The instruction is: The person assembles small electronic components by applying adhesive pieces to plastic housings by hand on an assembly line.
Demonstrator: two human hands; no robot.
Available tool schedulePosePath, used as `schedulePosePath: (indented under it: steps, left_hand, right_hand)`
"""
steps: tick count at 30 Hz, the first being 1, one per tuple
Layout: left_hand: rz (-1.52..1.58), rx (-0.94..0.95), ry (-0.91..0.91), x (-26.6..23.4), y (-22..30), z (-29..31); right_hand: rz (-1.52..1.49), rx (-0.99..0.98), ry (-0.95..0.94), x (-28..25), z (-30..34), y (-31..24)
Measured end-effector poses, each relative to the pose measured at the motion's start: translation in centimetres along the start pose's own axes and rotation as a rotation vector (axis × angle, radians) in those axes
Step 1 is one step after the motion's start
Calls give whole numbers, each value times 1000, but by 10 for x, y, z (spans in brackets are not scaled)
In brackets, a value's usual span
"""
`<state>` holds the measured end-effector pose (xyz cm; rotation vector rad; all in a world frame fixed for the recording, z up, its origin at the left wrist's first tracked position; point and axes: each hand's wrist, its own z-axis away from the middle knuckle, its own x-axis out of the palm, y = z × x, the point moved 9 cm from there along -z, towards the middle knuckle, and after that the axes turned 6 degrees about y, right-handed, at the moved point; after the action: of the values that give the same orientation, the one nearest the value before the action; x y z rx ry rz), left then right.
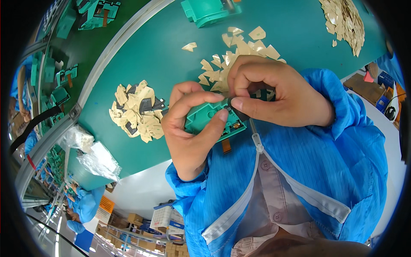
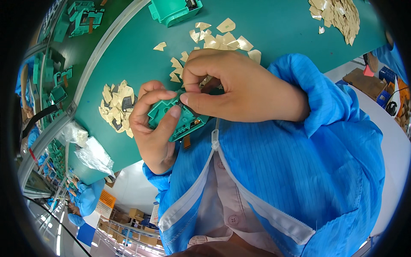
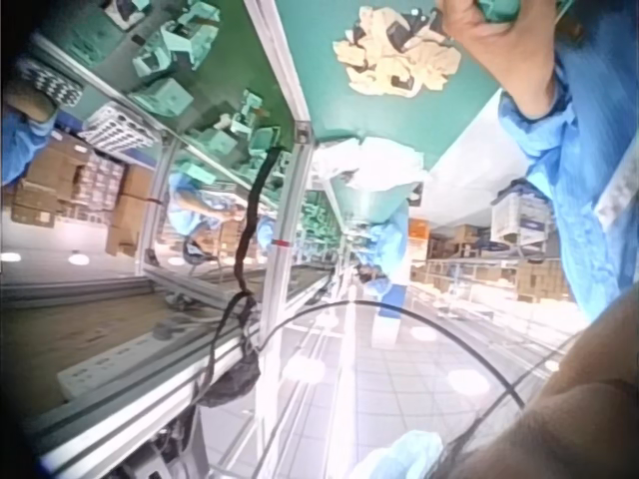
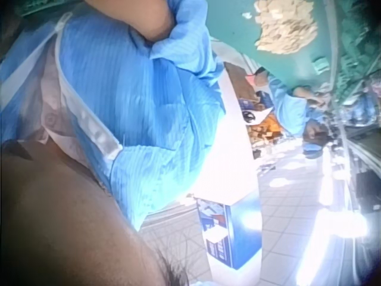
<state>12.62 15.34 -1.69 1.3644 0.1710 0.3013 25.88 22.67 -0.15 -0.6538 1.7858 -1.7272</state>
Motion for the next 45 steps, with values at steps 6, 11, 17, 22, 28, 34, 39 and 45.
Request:
schedulePosePath:
  steps: [6, 11, 17, 22, 28, 34, 39, 45]
  left_hand:
    - [75, -38, 5, 4, -1, 0]
    - [93, -43, 16, 3, -4, 1]
    - [83, -55, 27, -1, -6, 3]
    - [82, -53, 21, -5, -8, 2]
    - [93, -59, 28, -7, -8, 2]
    - [100, -41, 32, 0, -7, 1]
    - [186, 17, 10, 6, -16, -1]
    - [394, -17, -46, 21, -35, -3]
  right_hand:
    - [-1, -5, 4, -3, -2, 1]
    - [18, -6, -2, -4, -2, 1]
    - [-4, 141, -96, 3, -2, 4]
    - [-109, 178, -32, 6, -2, 14]
    - [-54, 138, -45, 7, -4, 13]
    - [-109, 150, -102, 4, 0, 13]
    - [-195, 271, -245, -1, 3, 15]
    - [-274, 374, -314, 0, 12, 21]
